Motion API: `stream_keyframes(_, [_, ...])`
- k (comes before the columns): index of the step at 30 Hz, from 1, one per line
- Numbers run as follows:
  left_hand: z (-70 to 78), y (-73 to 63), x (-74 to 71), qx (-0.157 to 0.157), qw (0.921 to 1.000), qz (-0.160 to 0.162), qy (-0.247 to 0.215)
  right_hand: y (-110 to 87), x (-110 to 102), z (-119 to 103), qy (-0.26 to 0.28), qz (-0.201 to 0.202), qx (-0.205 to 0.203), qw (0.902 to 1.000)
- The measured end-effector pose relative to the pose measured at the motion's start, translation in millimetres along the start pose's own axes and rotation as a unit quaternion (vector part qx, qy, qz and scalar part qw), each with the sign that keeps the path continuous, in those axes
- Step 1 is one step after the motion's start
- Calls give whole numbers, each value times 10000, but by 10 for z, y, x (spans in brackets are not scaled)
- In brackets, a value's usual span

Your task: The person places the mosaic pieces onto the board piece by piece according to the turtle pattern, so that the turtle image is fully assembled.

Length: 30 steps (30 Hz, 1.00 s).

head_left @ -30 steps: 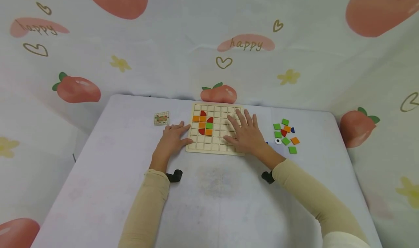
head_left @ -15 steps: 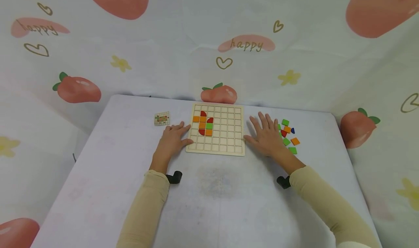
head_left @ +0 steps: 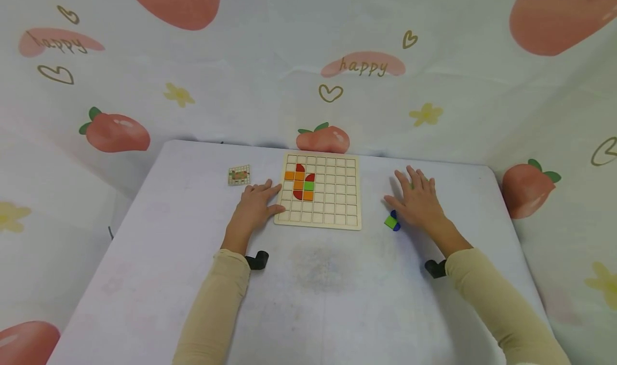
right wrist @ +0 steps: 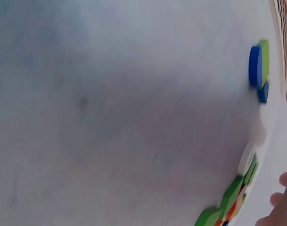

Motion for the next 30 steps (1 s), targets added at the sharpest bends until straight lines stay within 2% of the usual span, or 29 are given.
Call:
stream_keyframes(12, [3,10,0,34,10000,-32,20,-16,-12,343,327,-49,197,9993])
stream_keyframes(24, [8,-8,-8,94,9999,24,36,-14,7,402,554,215,337,9977])
stream_keyframes(30, [5,-5,4,54,10000,12,16,-1,23,410,969,412,302,9940])
Point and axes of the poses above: each hand's wrist, its own y-axis towards the middle knuckle, its own x-axis out of the palm, z = x × y, the point moved 2 cm from there along y, towards the middle knuckle, and after that the axes turned 8 degrees about -z, right-handed, at the moved point
